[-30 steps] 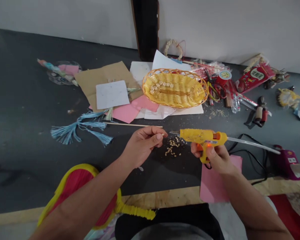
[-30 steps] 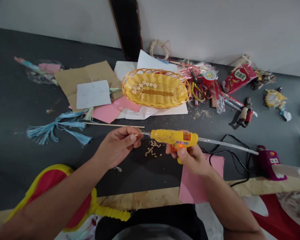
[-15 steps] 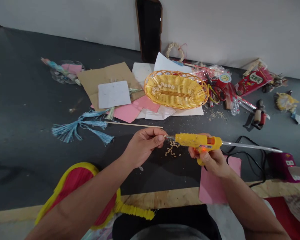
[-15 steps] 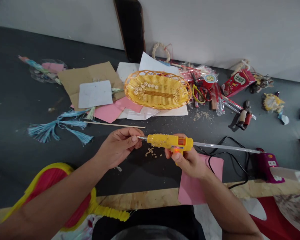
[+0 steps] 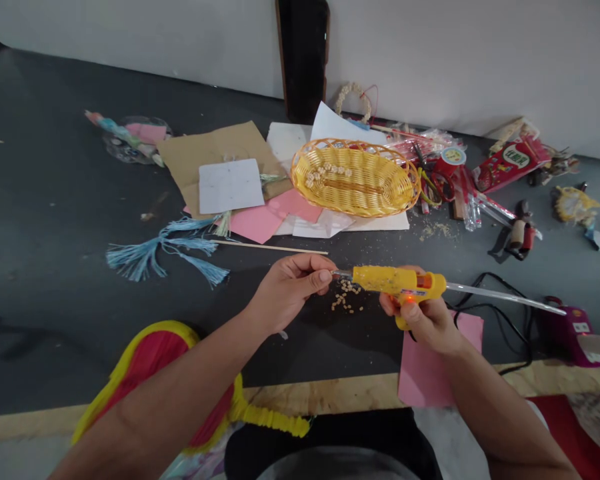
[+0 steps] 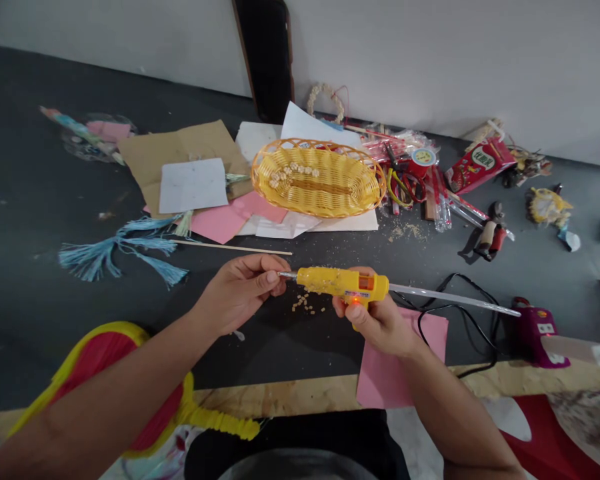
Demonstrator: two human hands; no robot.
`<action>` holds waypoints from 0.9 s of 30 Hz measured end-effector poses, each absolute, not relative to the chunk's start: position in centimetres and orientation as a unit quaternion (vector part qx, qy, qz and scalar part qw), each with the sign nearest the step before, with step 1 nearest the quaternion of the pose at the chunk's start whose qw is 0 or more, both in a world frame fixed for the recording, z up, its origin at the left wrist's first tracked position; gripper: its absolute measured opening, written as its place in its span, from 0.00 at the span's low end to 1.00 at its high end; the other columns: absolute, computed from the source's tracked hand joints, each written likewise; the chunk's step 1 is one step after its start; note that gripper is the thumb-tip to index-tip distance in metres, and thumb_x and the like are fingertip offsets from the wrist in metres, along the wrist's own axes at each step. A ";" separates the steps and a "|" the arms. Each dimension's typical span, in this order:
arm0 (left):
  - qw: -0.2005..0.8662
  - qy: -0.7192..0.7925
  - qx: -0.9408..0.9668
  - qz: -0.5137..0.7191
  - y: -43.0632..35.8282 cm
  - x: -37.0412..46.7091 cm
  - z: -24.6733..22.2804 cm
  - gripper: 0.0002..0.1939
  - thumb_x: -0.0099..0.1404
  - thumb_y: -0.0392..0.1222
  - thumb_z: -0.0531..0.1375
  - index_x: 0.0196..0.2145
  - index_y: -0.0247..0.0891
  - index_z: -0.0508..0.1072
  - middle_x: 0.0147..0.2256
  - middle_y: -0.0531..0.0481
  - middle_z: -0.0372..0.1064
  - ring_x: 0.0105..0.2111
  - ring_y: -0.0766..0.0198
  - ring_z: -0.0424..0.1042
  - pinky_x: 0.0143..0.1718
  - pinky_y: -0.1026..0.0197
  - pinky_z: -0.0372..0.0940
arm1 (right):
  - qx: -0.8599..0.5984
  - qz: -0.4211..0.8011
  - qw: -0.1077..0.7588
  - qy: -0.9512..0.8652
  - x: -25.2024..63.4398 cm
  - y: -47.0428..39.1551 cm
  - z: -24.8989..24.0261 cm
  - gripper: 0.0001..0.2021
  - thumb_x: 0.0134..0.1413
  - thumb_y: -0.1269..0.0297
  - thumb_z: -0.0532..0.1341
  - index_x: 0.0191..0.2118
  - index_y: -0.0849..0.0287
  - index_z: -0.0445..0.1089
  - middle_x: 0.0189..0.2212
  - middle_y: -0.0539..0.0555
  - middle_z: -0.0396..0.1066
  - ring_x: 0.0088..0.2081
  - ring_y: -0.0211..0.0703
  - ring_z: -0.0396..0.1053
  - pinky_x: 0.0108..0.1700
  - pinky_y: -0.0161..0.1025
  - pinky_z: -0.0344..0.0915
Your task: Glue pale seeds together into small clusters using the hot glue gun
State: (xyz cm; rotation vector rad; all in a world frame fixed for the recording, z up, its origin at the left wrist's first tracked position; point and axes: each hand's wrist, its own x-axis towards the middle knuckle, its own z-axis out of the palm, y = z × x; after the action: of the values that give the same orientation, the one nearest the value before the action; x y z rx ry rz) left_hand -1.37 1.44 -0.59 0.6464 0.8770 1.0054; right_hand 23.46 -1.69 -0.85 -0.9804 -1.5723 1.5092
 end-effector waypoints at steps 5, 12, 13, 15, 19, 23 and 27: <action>0.740 0.397 0.288 0.459 1.4 -1.4 -0.5 0.13 0.48 0.45 0.75 0.25 0.35 0.80 0.27 0.50 0.73 0.22 0.72 0.65 0.25 0.67 0.58 | -0.381 0.580 0.368 -0.619 23.4 -1.6 -0.7 0.15 0.66 0.49 0.54 0.51 0.51 0.57 0.31 0.50 0.68 0.24 0.35 0.58 0.23 0.35 0.51; 0.735 0.410 0.279 0.462 1.4 -1.3 -0.4 0.13 0.47 0.46 0.75 0.25 0.36 0.80 0.26 0.51 0.73 0.23 0.72 0.65 0.25 0.67 0.59 | -0.378 0.572 0.368 -0.629 23.2 -1.4 -0.5 0.15 0.66 0.49 0.54 0.52 0.51 0.57 0.31 0.50 0.67 0.25 0.36 0.60 0.24 0.36 0.53; 0.732 0.412 0.281 0.463 1.4 -1.3 -0.4 0.13 0.47 0.46 0.75 0.25 0.36 0.80 0.26 0.51 0.72 0.23 0.72 0.65 0.25 0.67 0.59 | -0.379 0.569 0.366 -0.632 23.2 -1.4 -0.5 0.15 0.66 0.49 0.54 0.51 0.50 0.57 0.31 0.50 0.67 0.25 0.36 0.60 0.25 0.36 0.53; 0.727 0.415 0.285 0.466 1.4 -1.4 -0.5 0.13 0.47 0.46 0.75 0.26 0.36 0.80 0.26 0.51 0.72 0.23 0.72 0.64 0.25 0.67 0.59 | -0.386 0.560 0.363 -0.637 23.2 -1.4 -0.5 0.15 0.66 0.49 0.54 0.51 0.50 0.58 0.31 0.51 0.67 0.26 0.38 0.61 0.26 0.37 0.54; 0.716 0.420 0.291 0.476 1.4 -1.4 -0.5 0.12 0.47 0.45 0.75 0.26 0.36 0.81 0.28 0.50 0.73 0.23 0.72 0.63 0.25 0.66 0.58 | -0.385 0.562 0.369 -0.632 23.2 -1.4 -0.6 0.14 0.66 0.49 0.55 0.51 0.49 0.59 0.32 0.51 0.67 0.28 0.39 0.63 0.27 0.38 0.57; 0.709 0.417 0.295 0.486 1.5 -1.3 -0.3 0.11 0.47 0.45 0.75 0.25 0.36 0.81 0.29 0.50 0.73 0.23 0.72 0.63 0.26 0.66 0.58 | -0.377 0.576 0.370 -0.624 23.2 -1.4 -0.5 0.14 0.66 0.50 0.55 0.52 0.49 0.60 0.32 0.50 0.67 0.29 0.38 0.63 0.29 0.38 0.58; 0.706 0.423 0.293 0.487 1.5 -1.2 -0.3 0.11 0.47 0.45 0.75 0.25 0.37 0.81 0.28 0.51 0.73 0.24 0.72 0.63 0.26 0.67 0.58 | -0.387 0.562 0.369 -0.630 23.2 -1.3 -0.4 0.15 0.66 0.49 0.55 0.51 0.51 0.60 0.31 0.51 0.68 0.28 0.39 0.63 0.29 0.39 0.58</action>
State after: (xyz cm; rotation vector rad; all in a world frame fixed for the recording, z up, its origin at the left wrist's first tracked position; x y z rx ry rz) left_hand -1.23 1.47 -0.27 0.6508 0.9392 1.0817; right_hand 23.20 -1.35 -0.38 -0.9945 -1.6184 1.4434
